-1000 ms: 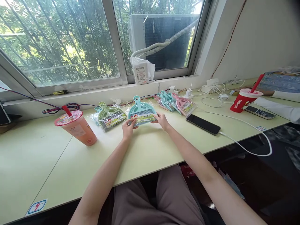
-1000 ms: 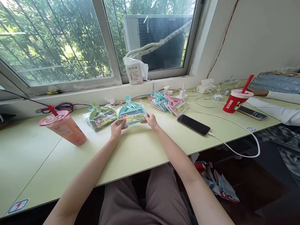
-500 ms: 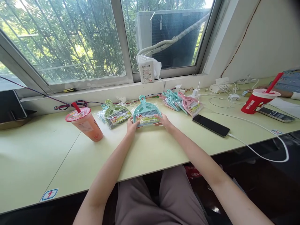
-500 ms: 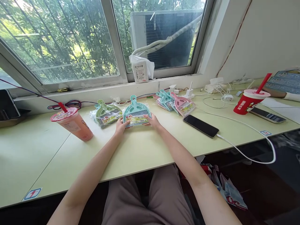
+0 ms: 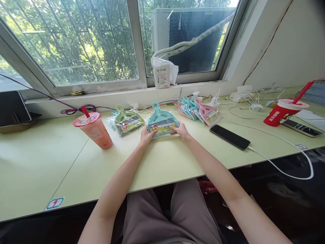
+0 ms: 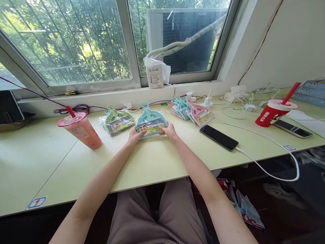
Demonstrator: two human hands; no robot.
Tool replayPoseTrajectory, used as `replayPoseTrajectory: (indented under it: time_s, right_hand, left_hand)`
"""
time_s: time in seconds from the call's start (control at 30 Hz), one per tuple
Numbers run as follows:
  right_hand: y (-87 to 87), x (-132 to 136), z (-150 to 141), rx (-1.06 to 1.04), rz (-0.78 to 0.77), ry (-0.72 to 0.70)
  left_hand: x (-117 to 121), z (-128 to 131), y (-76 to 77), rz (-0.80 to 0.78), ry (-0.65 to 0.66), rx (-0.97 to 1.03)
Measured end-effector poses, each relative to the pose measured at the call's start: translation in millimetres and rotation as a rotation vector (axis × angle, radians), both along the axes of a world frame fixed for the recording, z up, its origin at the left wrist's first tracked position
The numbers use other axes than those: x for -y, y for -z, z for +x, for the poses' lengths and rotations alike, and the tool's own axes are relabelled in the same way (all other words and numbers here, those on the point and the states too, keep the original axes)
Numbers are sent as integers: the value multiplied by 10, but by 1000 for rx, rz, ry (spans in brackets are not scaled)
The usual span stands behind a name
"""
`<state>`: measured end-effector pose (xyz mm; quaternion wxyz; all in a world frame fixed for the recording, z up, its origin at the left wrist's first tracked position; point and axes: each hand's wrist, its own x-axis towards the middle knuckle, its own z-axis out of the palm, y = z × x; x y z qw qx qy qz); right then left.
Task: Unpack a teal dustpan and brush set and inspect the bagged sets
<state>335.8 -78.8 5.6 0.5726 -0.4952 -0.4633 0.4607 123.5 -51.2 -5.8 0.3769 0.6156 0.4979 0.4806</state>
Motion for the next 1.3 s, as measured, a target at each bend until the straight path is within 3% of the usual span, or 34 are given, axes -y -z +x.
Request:
replayPoseTrajectory:
  time_s: [0.13, 0.3, 0.5, 0.67, 0.9, 1.3]
  right_hand:
    - [7, -9, -22, 12, -2, 12]
    - [38, -41, -18, -3, 11, -7]
    - [2, -35, -22, -29, 16, -55]
    - [8, -51, 4, -29, 14, -21]
    - [88, -159, 69, -28, -144, 27]
    - [106, -198, 202, 18, -126, 34]
  left_hand:
    - [-10, 30, 10, 23, -86, -43]
    - [11, 27, -5, 54, -96, -76]
    - [103, 77, -65, -107, -12, 155]
    - [120, 91, -116, -89, -14, 168]
    - [85, -112, -160, -338, 341, 262]
    - [-55, -159, -62, -231, 101, 169]
